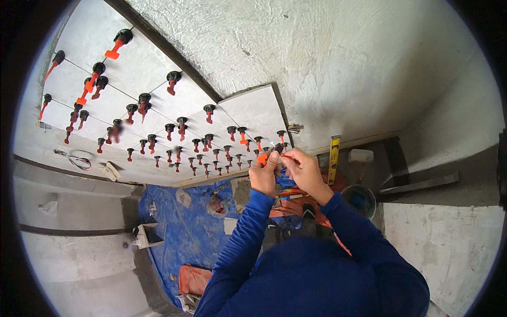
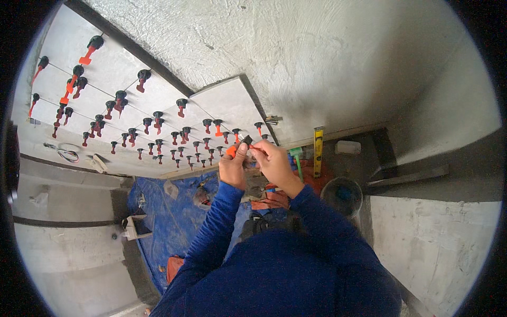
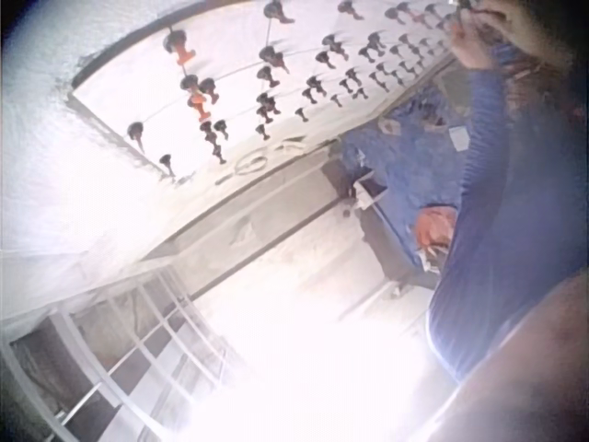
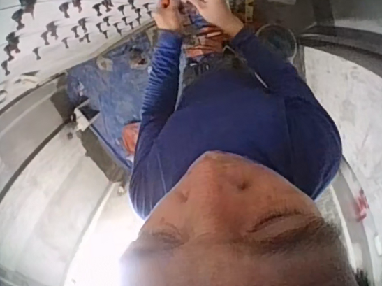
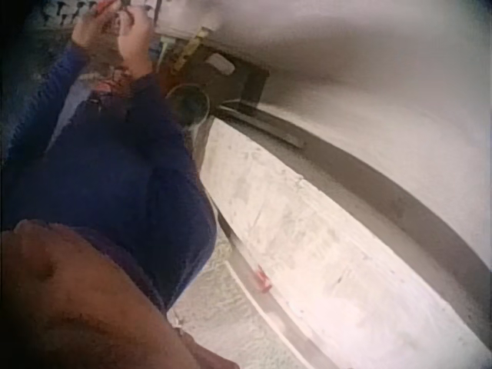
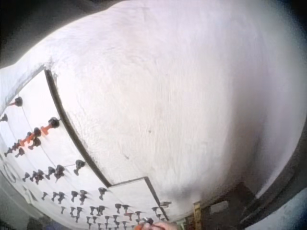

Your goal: The person installs white ceramic tiles on a wall, using red tile leveling clips and black wedges to maintain even spacing. The person repeatedly inserts and tightens the leveling system across multiple tiles.

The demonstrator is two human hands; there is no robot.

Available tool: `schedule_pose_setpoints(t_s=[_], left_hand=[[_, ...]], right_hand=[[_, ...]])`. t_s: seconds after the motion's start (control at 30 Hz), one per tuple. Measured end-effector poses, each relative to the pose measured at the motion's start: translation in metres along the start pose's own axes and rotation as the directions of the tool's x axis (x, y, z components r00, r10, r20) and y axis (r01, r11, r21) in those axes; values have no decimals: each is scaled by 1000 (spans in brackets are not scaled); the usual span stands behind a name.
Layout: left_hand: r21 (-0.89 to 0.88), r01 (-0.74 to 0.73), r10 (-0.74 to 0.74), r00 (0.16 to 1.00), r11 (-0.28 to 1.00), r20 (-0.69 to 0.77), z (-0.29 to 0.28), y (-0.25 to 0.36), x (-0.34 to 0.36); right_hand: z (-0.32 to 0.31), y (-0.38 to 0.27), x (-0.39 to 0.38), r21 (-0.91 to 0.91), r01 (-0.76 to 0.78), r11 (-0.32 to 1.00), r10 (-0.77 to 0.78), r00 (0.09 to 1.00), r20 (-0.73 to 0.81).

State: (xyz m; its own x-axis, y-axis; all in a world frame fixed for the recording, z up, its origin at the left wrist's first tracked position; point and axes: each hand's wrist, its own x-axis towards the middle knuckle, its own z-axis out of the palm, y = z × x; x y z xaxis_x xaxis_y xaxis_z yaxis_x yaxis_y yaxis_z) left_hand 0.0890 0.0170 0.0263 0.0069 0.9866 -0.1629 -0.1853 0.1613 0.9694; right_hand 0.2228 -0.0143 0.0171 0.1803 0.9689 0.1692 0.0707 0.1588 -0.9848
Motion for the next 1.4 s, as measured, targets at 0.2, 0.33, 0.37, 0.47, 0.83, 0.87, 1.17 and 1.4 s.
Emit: schedule_pose_setpoints(t_s=[0.2,0.33,0.37,0.47,0.83,0.87,1.17,1.4], left_hand=[[35,35,-36,999,999,38,0,-7,21],[542,-284,331,944,791,12,8,27,50],[682,-635,736,643,361,209,11,42,63],[788,-608,775,542,95,324,17,82,91],[734,-535,606,437,-418,664,13,131,139],[706,-552,591,412,-444,694,12,133,141],[627,-584,492,398,-515,774,10,145,156],[618,-577,456,419,-534,785,10,149,159]], right_hand=[[-6,17,17,235,-146,961,141,989,38],[2,39,39,261,-220,940,253,962,-101],[4,43,45,267,-218,939,257,959,-122],[11,55,56,259,-149,954,205,958,-201],[28,82,79,257,-144,956,211,943,-257],[30,83,79,274,-154,950,226,940,-257],[38,84,85,372,-170,912,279,925,-260],[39,83,86,418,-169,893,288,927,-241]])
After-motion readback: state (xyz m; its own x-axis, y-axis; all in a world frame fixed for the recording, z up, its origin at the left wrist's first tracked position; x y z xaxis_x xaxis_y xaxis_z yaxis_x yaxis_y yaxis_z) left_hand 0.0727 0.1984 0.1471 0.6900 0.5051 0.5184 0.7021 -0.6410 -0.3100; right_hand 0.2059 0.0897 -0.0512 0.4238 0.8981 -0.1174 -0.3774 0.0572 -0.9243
